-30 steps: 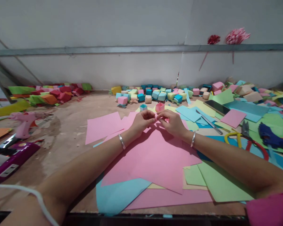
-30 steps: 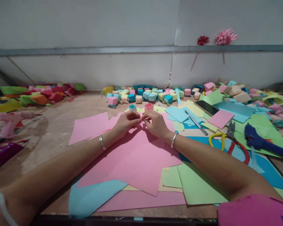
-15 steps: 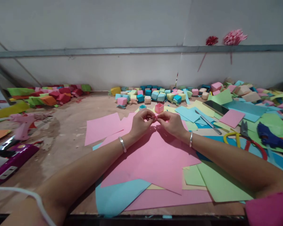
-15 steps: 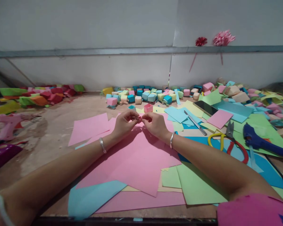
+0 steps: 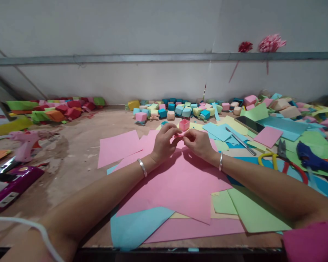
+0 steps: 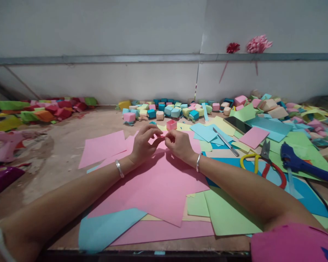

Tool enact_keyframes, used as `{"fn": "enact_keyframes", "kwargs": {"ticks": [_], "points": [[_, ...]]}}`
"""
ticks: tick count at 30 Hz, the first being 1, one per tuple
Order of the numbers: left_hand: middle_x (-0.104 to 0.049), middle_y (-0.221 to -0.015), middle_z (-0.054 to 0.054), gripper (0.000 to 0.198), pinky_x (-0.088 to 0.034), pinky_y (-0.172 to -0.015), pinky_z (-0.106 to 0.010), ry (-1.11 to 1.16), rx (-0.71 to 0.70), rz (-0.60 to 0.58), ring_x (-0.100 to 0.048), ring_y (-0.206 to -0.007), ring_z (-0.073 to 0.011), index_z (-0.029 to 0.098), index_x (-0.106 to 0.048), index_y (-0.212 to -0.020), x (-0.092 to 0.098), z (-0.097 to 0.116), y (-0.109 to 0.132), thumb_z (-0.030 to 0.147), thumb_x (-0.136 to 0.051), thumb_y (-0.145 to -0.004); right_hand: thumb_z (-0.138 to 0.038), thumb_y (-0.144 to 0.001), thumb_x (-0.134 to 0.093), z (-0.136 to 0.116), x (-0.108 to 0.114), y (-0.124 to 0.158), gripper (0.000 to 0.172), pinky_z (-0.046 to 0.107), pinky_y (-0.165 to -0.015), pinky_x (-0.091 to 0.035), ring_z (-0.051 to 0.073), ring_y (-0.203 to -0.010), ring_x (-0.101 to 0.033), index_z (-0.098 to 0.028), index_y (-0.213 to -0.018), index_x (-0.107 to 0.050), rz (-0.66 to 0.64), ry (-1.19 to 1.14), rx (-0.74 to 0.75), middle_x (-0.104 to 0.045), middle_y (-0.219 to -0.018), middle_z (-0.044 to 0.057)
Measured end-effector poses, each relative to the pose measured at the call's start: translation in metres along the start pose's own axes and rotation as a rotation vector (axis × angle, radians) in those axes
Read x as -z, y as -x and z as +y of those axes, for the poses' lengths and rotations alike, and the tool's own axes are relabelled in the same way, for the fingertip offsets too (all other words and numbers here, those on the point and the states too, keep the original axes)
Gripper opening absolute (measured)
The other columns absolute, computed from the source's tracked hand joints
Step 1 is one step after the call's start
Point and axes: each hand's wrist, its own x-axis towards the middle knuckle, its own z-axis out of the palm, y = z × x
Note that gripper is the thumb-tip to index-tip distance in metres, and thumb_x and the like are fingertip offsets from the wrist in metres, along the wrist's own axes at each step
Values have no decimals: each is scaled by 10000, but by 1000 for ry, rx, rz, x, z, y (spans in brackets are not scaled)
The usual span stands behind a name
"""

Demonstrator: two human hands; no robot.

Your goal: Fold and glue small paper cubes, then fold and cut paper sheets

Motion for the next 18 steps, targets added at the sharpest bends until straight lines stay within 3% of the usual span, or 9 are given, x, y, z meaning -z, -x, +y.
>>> {"fn": "enact_keyframes", "kwargs": {"ticks": [3, 8, 14, 18], "points": [[-686, -1044, -90, 139, -484, -841, -352, -8, 93, -28, -617, -950, -218, 205, -692, -968, -1, -2, 1, 226, -666, -833, -177, -760, -580, -2, 1, 0, 101, 254, -562, -404, 121, -562, -542, -202, -665, -601, 23, 9, 18, -638, -626, -20], [-742, -843, -40, 119, -475, -701, -304, 53, 215, -125, -620, -712, -168, 213, -724, -857, -3, -5, 2, 261, -616, -869, -168, -766, -568, -1, 0, 0, 101, 256, -567, -400, 123, -571, -531, -204, -673, -582, 25, 6, 35, -626, -630, -19], [-720, -737, -17, 120, -442, -694, -303, 68, 269, -114, -581, -679, -165, 223, -717, -741, -1, -5, 0, 235, -630, -823, -187, -819, -540, 4, -2, 0, 118, 286, -611, -383, 153, -635, -533, -208, -716, -594, -42, 137, 104, -636, -685, 12], [-715, -745, -23, 163, -463, -685, -294, 157, 317, -110, -609, -693, -166, 212, -714, -756, -1, -7, 0, 288, -609, -855, -213, -861, -509, 4, -3, -1, 150, 285, -615, -394, 152, -638, -540, -216, -762, -622, -40, 96, 92, -639, -702, 11]]}}
